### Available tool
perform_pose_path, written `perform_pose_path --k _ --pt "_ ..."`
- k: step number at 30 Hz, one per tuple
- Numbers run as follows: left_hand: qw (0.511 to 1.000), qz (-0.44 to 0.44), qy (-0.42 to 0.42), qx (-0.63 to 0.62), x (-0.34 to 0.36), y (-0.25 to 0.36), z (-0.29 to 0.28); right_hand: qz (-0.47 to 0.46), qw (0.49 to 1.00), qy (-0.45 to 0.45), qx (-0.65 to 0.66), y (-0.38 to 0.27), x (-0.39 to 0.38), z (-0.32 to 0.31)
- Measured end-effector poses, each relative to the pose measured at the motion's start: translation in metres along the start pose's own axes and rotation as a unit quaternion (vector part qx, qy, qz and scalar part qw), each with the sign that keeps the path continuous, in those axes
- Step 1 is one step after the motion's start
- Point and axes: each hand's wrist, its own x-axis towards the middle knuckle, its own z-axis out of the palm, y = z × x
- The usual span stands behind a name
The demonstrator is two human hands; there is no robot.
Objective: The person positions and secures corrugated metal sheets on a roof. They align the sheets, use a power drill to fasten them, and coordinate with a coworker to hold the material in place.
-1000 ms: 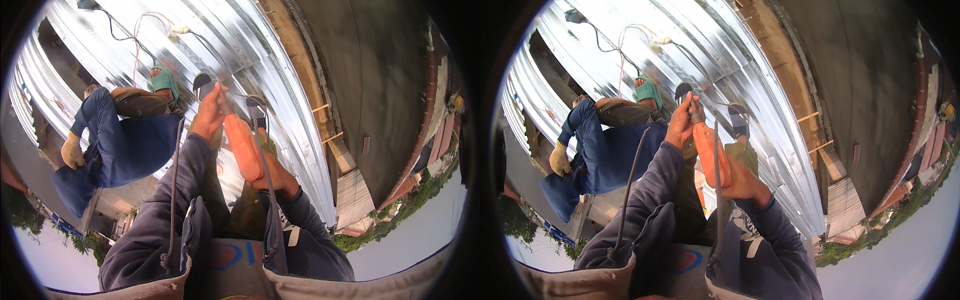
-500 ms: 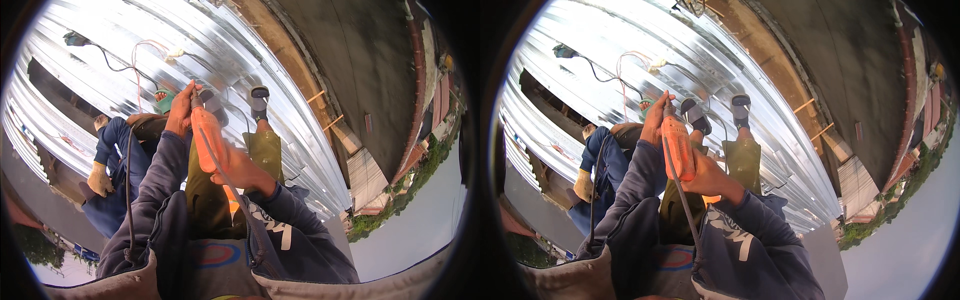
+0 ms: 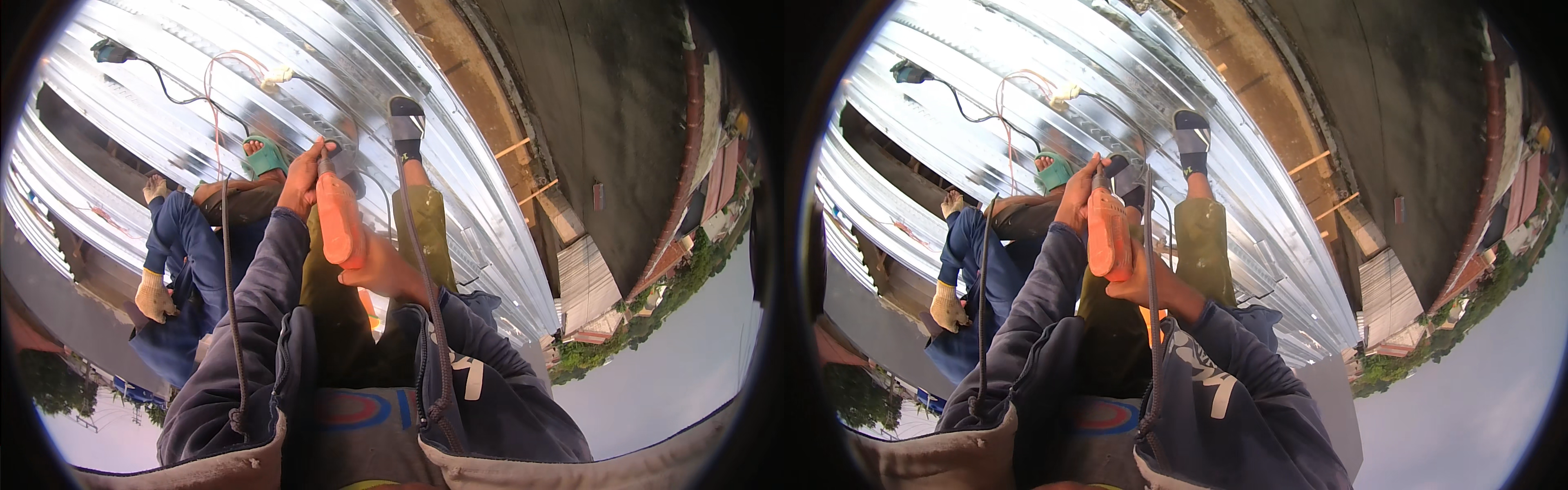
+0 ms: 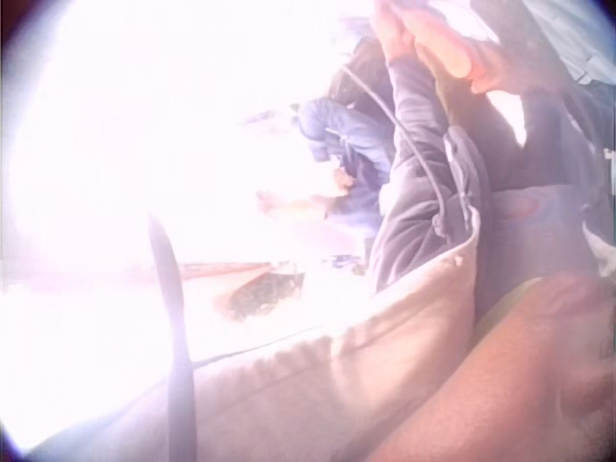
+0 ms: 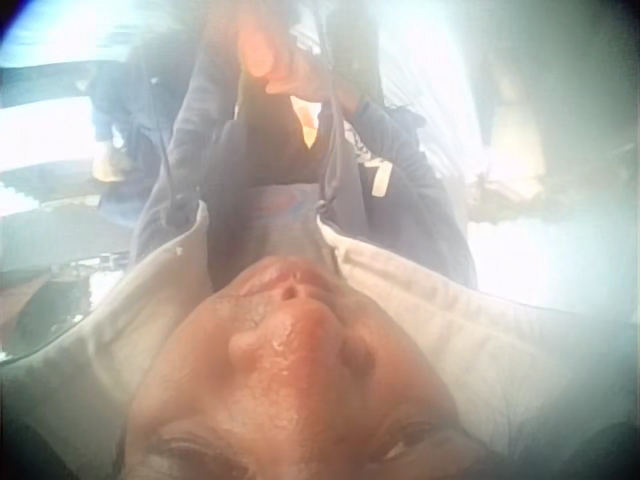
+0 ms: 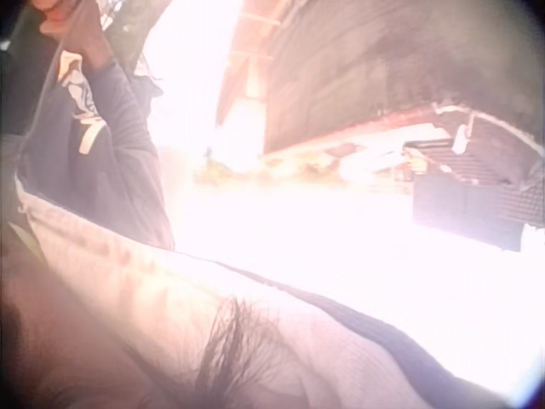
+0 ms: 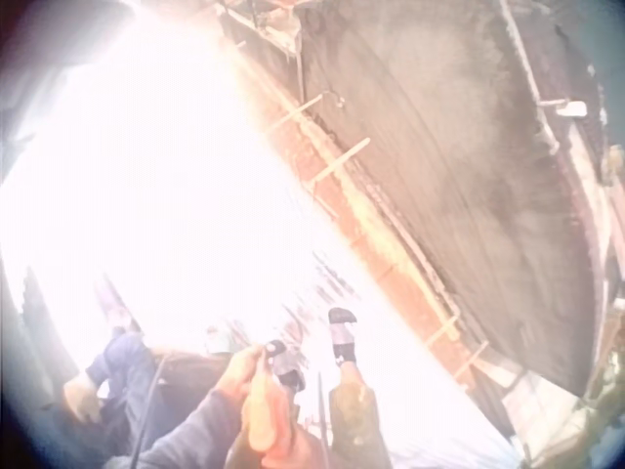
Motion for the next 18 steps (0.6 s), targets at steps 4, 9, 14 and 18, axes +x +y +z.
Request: perform_pose_path --k 4,9,14,18 --pt "1.000 -0.011 -0.021 -0.017 0.011 -0.008 -0.001 0.035 0.998 -0.002 -0.043 -0.001 -0.001 -0.004" --pt "0.999 -0.036 -0.003 -0.012 0.029 -0.019 -0.003 0.011 0.989 0.111 -0.098 0.014 0.008 0.010" --pt "0.984 -0.083 -0.158 -0.012 0.085 -0.022 0.000 -0.047 0.985 0.136 -0.090 0.053 0.030 -0.004" --pt "0.988 -0.114 -0.103 0.035 0.111 -0.033 0.013 -0.013 0.982 0.150 -0.114 0.064 0.033 -0.036"
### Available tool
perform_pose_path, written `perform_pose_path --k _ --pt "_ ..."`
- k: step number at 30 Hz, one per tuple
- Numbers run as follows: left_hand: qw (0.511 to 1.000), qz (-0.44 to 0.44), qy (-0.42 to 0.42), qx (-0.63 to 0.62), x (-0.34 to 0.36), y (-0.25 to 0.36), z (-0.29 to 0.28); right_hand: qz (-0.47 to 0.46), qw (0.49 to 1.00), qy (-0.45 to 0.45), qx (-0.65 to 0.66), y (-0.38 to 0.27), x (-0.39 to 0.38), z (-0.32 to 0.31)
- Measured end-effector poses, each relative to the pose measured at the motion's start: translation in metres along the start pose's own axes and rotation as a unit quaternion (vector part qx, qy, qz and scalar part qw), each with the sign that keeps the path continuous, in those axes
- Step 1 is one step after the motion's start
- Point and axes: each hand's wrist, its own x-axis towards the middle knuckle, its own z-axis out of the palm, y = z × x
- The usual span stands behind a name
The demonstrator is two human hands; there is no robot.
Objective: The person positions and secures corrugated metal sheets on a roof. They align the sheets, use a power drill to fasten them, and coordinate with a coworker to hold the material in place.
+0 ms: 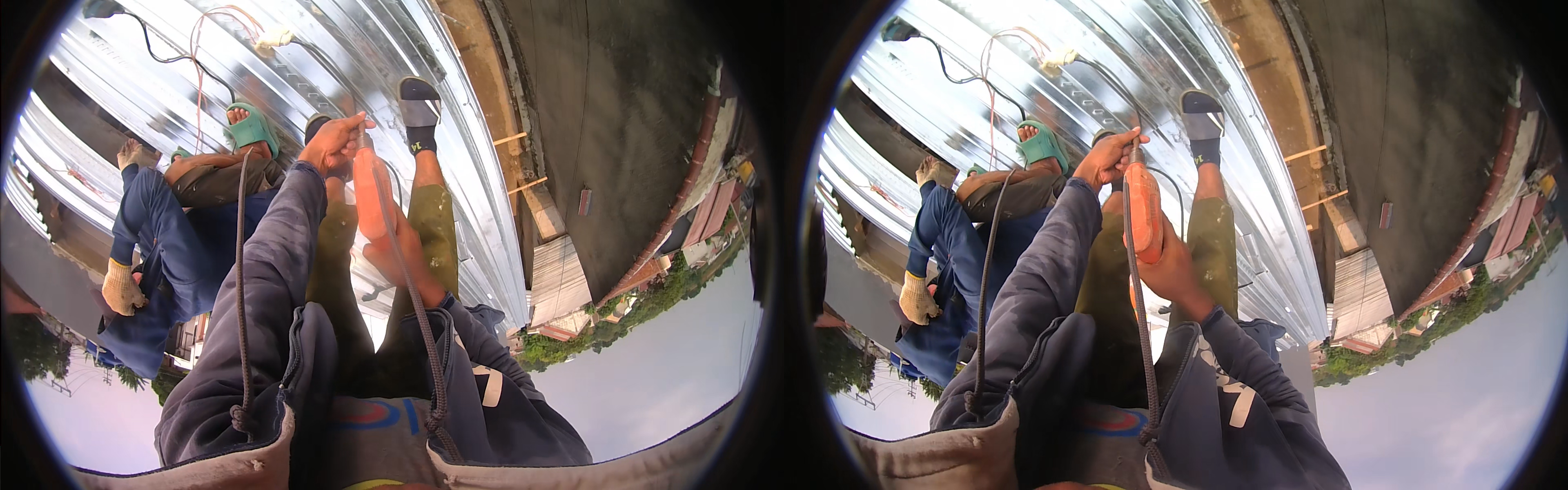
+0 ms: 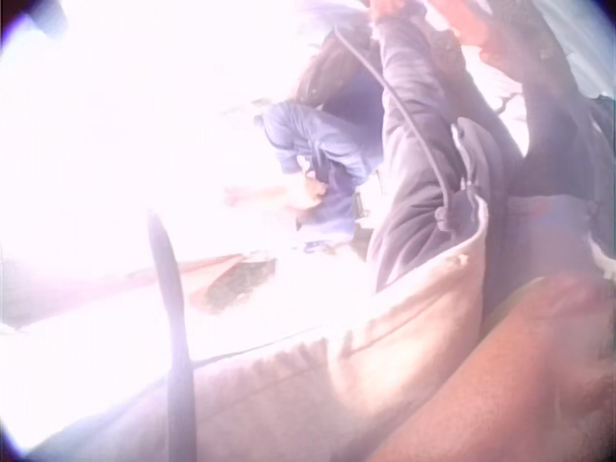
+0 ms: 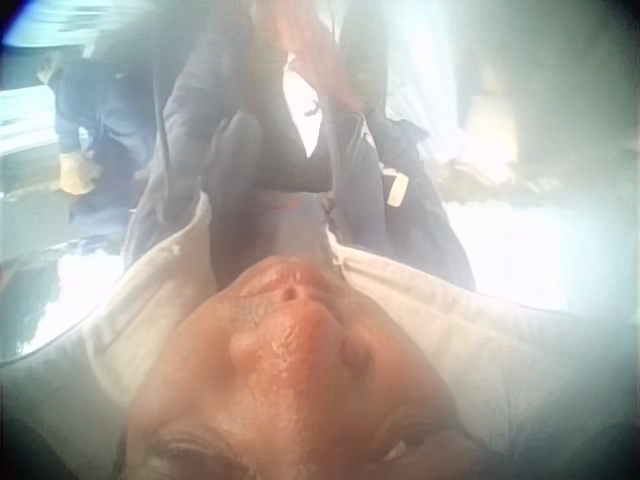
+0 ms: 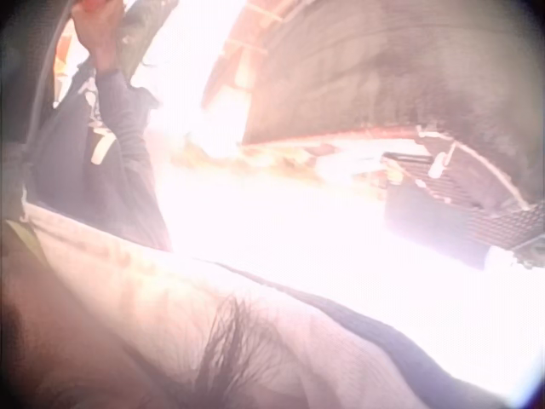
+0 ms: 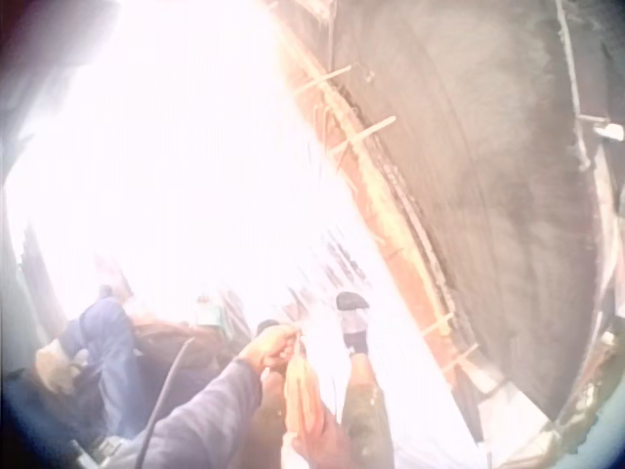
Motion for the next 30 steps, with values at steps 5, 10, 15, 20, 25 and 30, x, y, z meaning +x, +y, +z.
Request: perform_pose_path --k 5,10,15,20,25,30 --pt "0.998 0.019 -0.009 -0.051 0.000 -0.024 -0.014 0.066 0.993 -0.063 0.077 0.013 -0.003 -0.014" --pt "0.998 0.041 0.015 -0.048 -0.011 -0.026 -0.037 0.034 0.997 -0.057 0.039 0.003 -0.010 0.017" --pt "0.997 0.051 -0.017 -0.058 -0.017 -0.028 -0.044 0.001 1.000 -0.011 0.016 0.006 -0.013 0.052" --pt "0.998 0.047 -0.022 -0.038 -0.007 -0.032 -0.049 0.002 1.000 0.019 -0.013 0.005 -0.011 0.060" --pt "0.995 0.050 -0.036 -0.082 0.014 -0.047 -0.038 0.038 0.998 0.043 -0.011 0.011 -0.005 0.059" --pt "0.995 0.073 -0.032 -0.056 0.048 -0.054 -0.028 0.056 0.998 0.018 -0.014 0.028 0.015 0.033"
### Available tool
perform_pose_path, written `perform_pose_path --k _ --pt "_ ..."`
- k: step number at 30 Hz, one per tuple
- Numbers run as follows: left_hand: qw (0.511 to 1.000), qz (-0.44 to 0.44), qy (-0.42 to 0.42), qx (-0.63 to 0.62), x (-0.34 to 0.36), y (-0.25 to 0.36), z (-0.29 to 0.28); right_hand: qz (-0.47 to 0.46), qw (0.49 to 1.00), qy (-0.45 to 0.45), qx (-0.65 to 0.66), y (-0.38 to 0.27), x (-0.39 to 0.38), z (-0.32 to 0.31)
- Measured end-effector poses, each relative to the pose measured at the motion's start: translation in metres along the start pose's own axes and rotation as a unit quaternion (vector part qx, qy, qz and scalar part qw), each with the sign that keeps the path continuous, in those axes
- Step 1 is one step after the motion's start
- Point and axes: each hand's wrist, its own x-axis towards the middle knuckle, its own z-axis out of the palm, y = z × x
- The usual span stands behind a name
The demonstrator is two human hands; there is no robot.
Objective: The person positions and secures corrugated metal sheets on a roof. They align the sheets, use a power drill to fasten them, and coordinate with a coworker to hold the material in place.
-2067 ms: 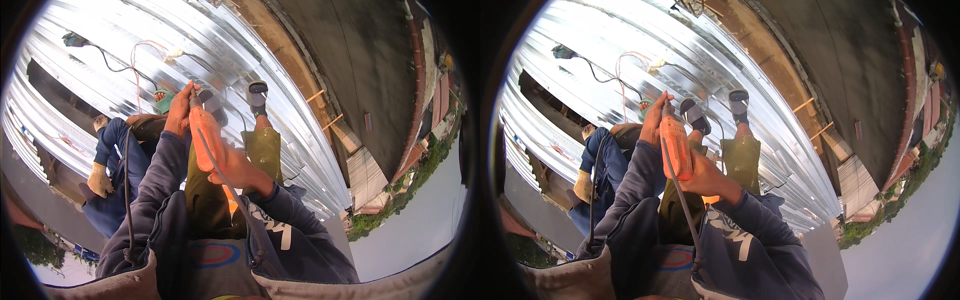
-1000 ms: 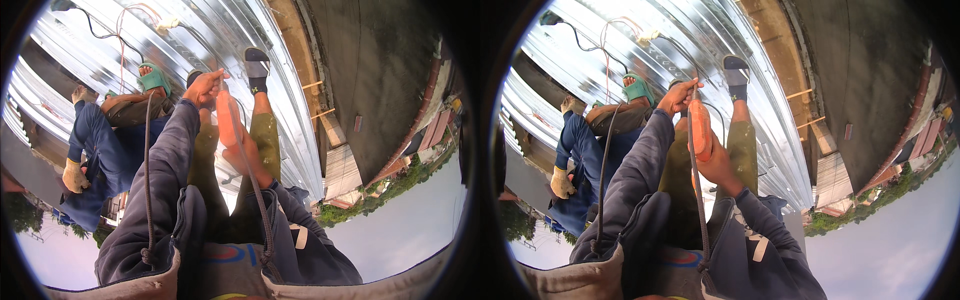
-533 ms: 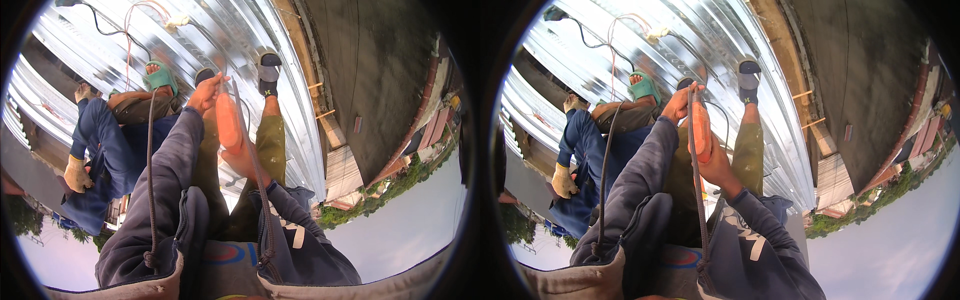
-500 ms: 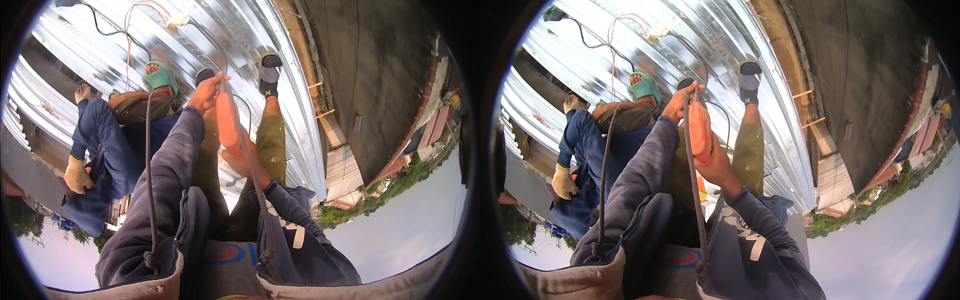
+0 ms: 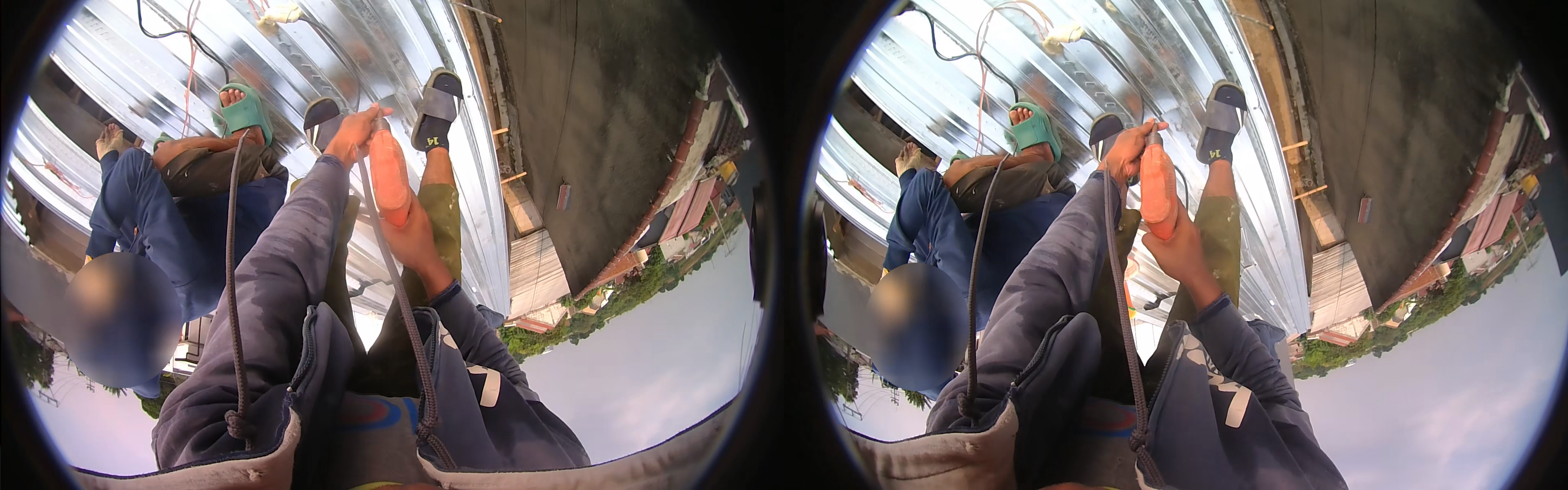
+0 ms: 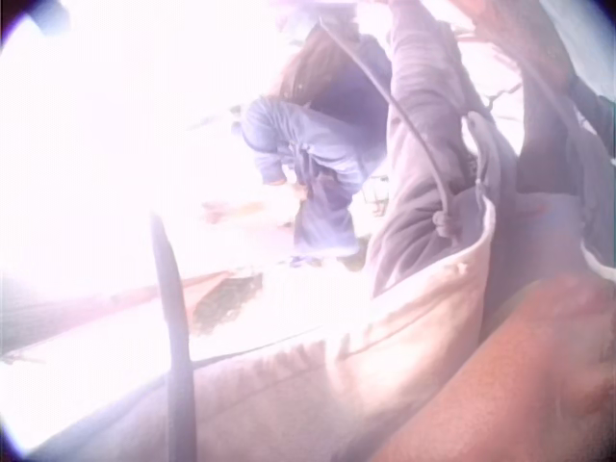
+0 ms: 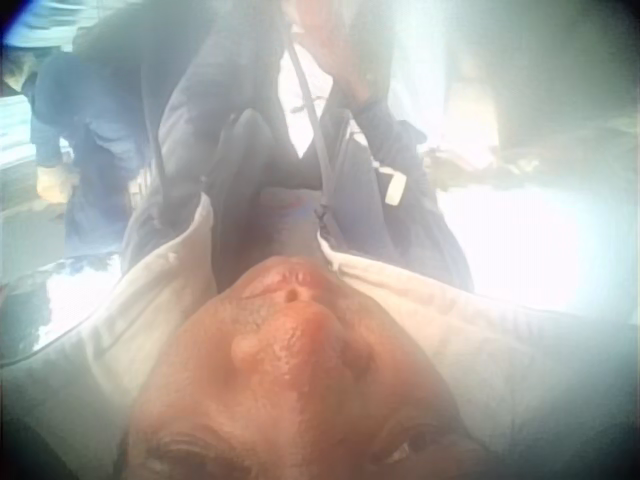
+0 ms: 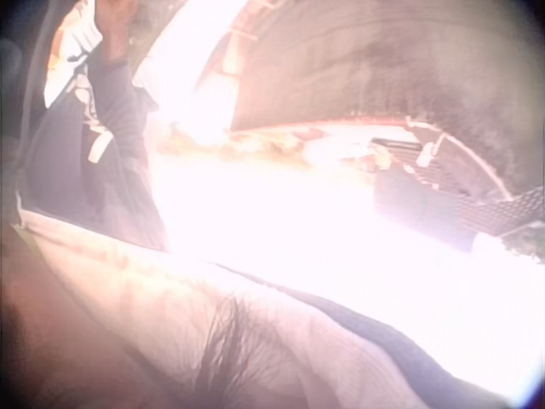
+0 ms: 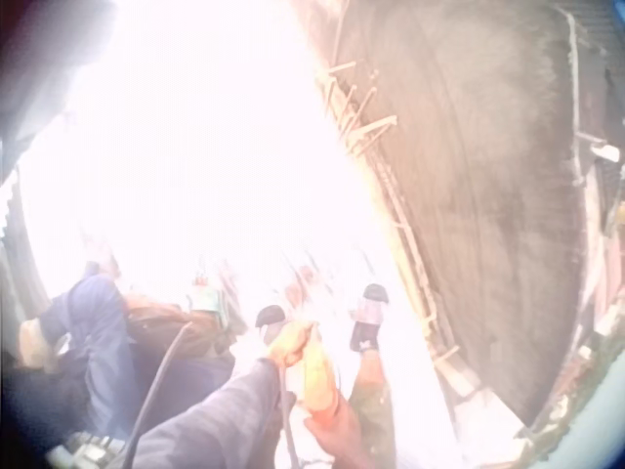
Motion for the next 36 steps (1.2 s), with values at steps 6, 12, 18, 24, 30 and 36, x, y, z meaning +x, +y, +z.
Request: perform_pose_path --k 6,12,18,24,30,36 --pt "0.999 -0.021 0.019 -0.039 0.010 -0.003 0.026 0.095 0.981 -0.059 0.160 0.032 0.012 -0.039" --pt "0.999 -0.004 0.035 -0.024 0.006 -0.014 0.031 0.110 0.973 -0.078 0.186 0.026 0.009 -0.062" --pt "0.998 0.009 0.014 -0.056 -0.008 -0.008 0.030 0.112 0.978 -0.100 0.148 0.003 0.001 -0.070" --pt "0.996 0.018 -0.008 -0.091 -0.039 0.017 0.014 0.088 0.990 -0.098 0.049 -0.055 0.001 -0.052" --pt "0.991 0.039 0.031 -0.123 -0.027 0.027 -0.009 0.114 0.979 -0.141 0.096 -0.034 0.030 -0.036" --pt "0.987 -0.001 0.052 -0.155 -0.003 0.009 0.005 0.091 0.987 -0.128 0.019 -0.031 0.050 -0.056"
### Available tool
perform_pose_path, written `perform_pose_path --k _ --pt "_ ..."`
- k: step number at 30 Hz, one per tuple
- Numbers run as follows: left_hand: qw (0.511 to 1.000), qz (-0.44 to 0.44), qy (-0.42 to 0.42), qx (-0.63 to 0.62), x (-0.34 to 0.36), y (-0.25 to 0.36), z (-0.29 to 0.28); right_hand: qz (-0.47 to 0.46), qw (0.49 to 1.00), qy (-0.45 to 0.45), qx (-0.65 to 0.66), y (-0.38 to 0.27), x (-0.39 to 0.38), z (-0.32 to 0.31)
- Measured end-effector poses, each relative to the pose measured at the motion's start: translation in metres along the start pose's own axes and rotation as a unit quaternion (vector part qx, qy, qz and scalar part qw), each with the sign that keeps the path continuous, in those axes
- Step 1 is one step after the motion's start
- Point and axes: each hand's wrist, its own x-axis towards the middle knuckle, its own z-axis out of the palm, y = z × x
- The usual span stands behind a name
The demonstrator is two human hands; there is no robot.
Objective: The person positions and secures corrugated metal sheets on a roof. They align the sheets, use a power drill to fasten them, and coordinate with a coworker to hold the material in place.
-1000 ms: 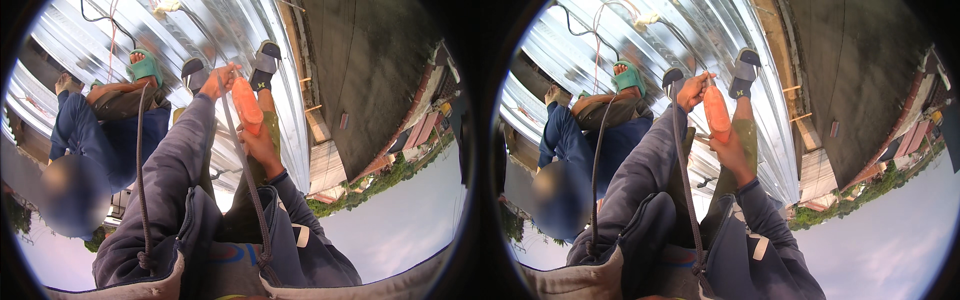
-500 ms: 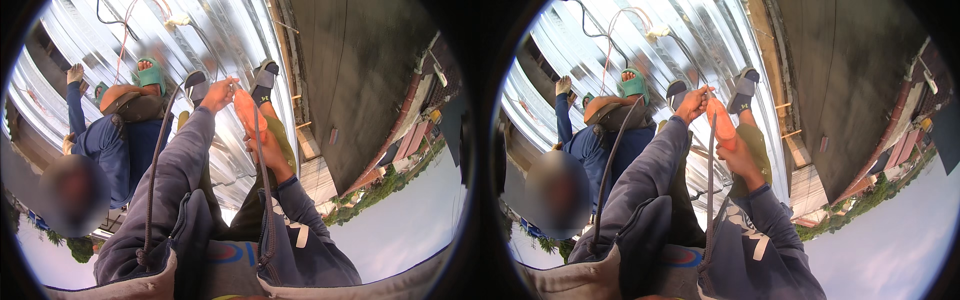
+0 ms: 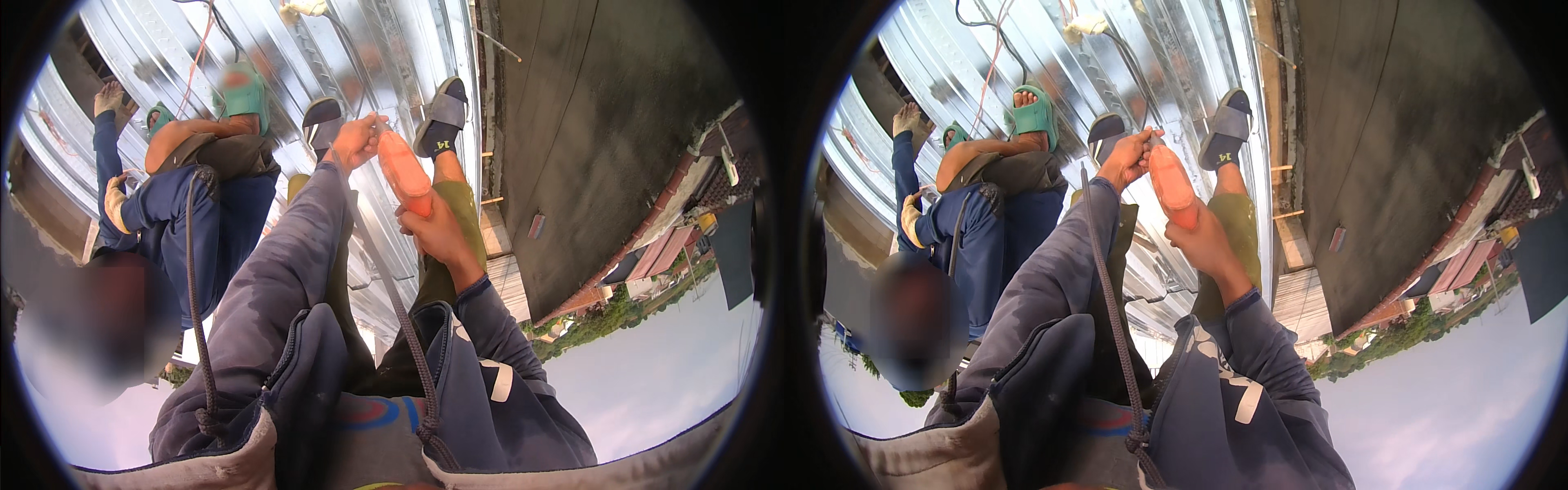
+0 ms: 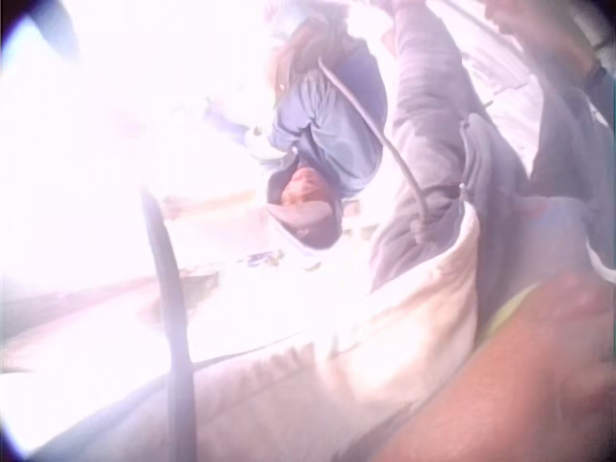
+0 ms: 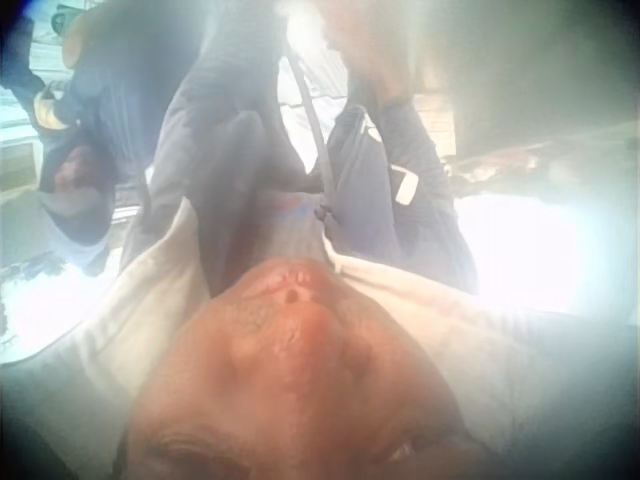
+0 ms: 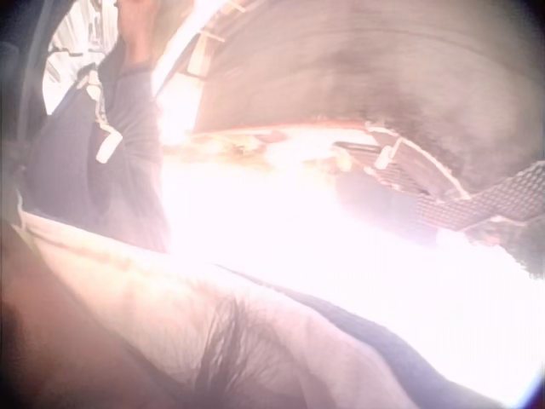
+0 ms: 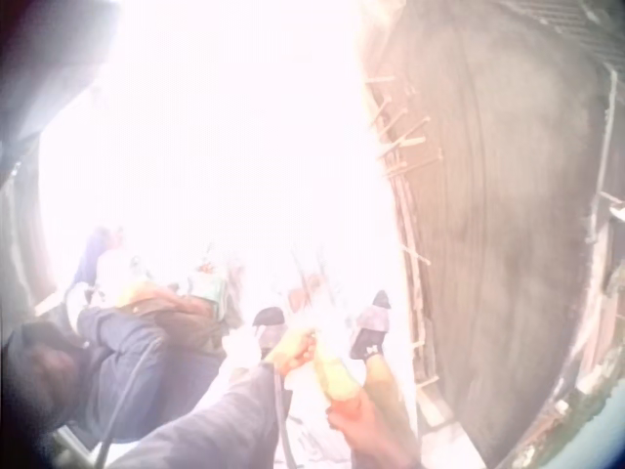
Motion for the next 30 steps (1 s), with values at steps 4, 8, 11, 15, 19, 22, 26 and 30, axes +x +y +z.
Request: perform_pose_path --k 4,8,11,15,19,22,26,30 --pt "0.999 -0.001 -0.041 0.021 0.042 -0.016 0.028 -0.003 0.994 0.051 0.099 0.002 0.007 -0.018" --pt "0.999 0.016 -0.050 0.013 0.087 -0.040 0.050 -0.049 0.994 0.089 0.050 0.029 0.033 -0.039" --pt "0.998 0.030 -0.048 0.024 0.115 -0.050 0.069 -0.012 0.988 0.116 0.099 0.039 0.052 -0.054" --pt "0.998 0.045 -0.047 0.011 0.147 -0.059 0.090 0.008 0.977 0.124 0.176 0.049 0.067 -0.079" --pt "0.997 0.060 -0.030 0.030 0.171 -0.065 0.109 0.009 0.964 0.128 0.232 0.045 0.080 -0.117" --pt "0.996 0.072 -0.006 0.056 0.178 -0.063 0.124 0.051 0.949 0.145 0.275 0.027 0.087 -0.144" --pt "0.998 0.060 -0.008 0.033 0.183 -0.063 0.133 0.047 0.955 0.125 0.265 0.023 0.096 -0.160" --pt "0.996 0.035 -0.074 -0.028 0.186 -0.065 0.117 -0.008 0.964 0.144 0.224 0.046 0.097 -0.131"
